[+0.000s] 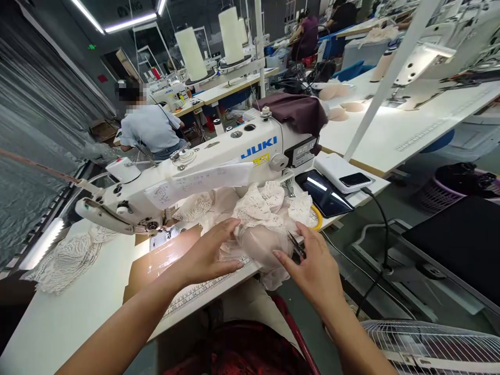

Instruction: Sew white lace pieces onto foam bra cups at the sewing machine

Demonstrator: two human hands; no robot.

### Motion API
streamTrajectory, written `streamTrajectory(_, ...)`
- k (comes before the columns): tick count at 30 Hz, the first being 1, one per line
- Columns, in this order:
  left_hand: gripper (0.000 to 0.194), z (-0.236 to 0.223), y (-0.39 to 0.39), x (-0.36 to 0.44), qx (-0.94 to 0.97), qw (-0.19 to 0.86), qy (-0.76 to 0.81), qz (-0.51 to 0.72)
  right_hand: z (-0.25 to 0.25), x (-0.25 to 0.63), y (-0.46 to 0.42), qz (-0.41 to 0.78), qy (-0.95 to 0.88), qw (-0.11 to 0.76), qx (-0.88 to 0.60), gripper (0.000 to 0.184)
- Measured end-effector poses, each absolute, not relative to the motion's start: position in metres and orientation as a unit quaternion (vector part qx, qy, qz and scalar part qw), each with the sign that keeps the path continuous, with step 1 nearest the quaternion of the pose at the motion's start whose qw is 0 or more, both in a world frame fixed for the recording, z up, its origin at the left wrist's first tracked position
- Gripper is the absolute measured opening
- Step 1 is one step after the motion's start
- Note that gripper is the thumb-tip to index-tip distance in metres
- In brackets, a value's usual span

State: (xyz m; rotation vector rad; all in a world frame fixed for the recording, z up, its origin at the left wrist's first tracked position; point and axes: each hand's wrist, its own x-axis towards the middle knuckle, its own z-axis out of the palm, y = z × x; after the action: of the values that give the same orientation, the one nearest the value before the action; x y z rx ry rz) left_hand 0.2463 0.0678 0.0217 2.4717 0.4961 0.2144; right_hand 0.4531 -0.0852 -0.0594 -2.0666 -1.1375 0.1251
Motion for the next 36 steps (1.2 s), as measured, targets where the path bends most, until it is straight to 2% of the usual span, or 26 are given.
streamTrajectory(5,0.112,0.010,0.077,0.283,0.920,0.286,0.263,0.056,-0.070,0.445,-0.087,0.048,-0.493,0.334,-0.802,0.085)
streamTrajectory(8,0.114,0.006,0.084,0.295,0.904,0.344,0.247,0.059,-0.075,0.440,-0.081,0.037,-0.530,0.346,-0.773,0.081)
streamTrajectory(14,0.095,0.004,0.090,0.303,0.792,0.569,0.173,0.136,-0.053,0.445,-0.050,-0.002,-0.584,0.455,-0.672,0.042)
streamTrajectory(18,0.074,0.007,0.094,0.296,0.672,0.681,0.202,0.210,-0.020,0.451,-0.014,0.040,-0.634,0.486,-0.601,0.016)
streamTrajectory(21,0.056,0.007,0.100,0.288,0.569,0.713,0.268,0.308,-0.002,0.448,0.021,0.092,-0.682,0.477,-0.546,0.015)
streamTrajectory(25,0.039,0.000,0.113,0.285,0.426,0.714,0.323,0.453,0.008,0.440,0.064,0.107,-0.730,0.453,-0.501,0.027)
streamTrajectory(30,0.030,-0.018,0.141,0.288,0.318,0.688,0.415,0.504,0.006,0.450,0.070,0.087,-0.722,0.453,-0.516,0.032)
streamTrajectory(33,0.024,-0.027,0.162,0.290,0.317,0.668,0.433,0.517,-0.003,0.468,0.046,0.069,-0.672,0.483,-0.558,0.031)
streamTrajectory(36,0.022,-0.031,0.179,0.295,0.347,0.657,0.426,0.516,-0.018,0.483,0.021,0.049,-0.646,0.470,-0.600,0.032)
